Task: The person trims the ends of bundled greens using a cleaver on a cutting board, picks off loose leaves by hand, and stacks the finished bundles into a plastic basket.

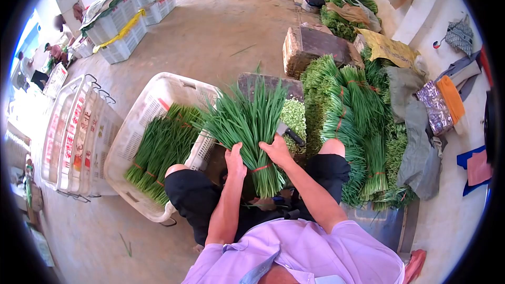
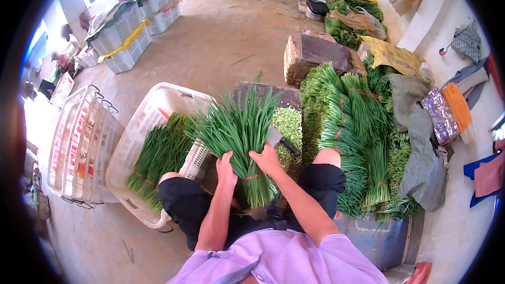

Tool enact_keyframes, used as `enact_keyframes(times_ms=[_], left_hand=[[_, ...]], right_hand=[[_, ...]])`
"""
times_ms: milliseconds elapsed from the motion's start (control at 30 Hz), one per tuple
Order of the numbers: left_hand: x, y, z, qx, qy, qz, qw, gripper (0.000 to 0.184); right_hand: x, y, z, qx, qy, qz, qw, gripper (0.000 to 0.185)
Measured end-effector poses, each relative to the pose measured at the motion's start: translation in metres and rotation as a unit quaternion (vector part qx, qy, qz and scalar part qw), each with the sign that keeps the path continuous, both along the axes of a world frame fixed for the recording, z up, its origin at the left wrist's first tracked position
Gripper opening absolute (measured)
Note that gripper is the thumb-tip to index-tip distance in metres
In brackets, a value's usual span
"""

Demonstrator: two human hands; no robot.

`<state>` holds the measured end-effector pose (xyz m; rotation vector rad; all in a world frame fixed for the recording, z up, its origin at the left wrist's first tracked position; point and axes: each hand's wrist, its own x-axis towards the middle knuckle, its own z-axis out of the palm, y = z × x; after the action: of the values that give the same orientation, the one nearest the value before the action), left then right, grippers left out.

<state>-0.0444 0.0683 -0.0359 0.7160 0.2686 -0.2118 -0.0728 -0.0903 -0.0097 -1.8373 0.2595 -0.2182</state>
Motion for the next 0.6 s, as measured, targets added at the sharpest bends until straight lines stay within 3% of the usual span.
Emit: enact_keyframes(times_ms=[100,167,200,300,400,500,600], left_hand=[[-0.001,-0.003,0.006,0.002,0.007,-0.018,1.0,0.042],[-0.002,-0.009,0.011,0.081,-0.047,-0.036,0.995,0.055],[-0.007,-0.011,0.017,0.121,-0.083,-0.038,0.989,0.062],[-0.008,-0.013,0.022,0.206,-0.105,-0.028,0.973,0.058],[-0.006,-0.007,0.01,0.122,-0.027,-0.01,0.992,0.046],[-0.008,-0.005,0.007,0.075,-0.014,0.0,0.997,0.035],[-0.007,-0.005,0.006,0.062,-0.028,-0.012,0.998,0.036]], right_hand=[[-0.005,0.004,0.01,0.064,0.007,0.001,0.998,0.053],[-0.005,0.005,0.008,-0.074,-0.023,-0.022,0.997,0.055],[-0.008,0.013,0.025,-0.084,-0.038,-0.038,0.995,0.05],[-0.008,0.019,0.03,-0.137,-0.008,-0.039,0.99,0.051],[-0.01,0.016,0.03,-0.093,-0.026,-0.019,0.995,0.052],[-0.005,0.008,0.012,-0.064,-0.029,-0.01,0.997,0.053],[-0.002,0.001,-0.002,0.033,-0.031,0.003,0.999,0.046]])
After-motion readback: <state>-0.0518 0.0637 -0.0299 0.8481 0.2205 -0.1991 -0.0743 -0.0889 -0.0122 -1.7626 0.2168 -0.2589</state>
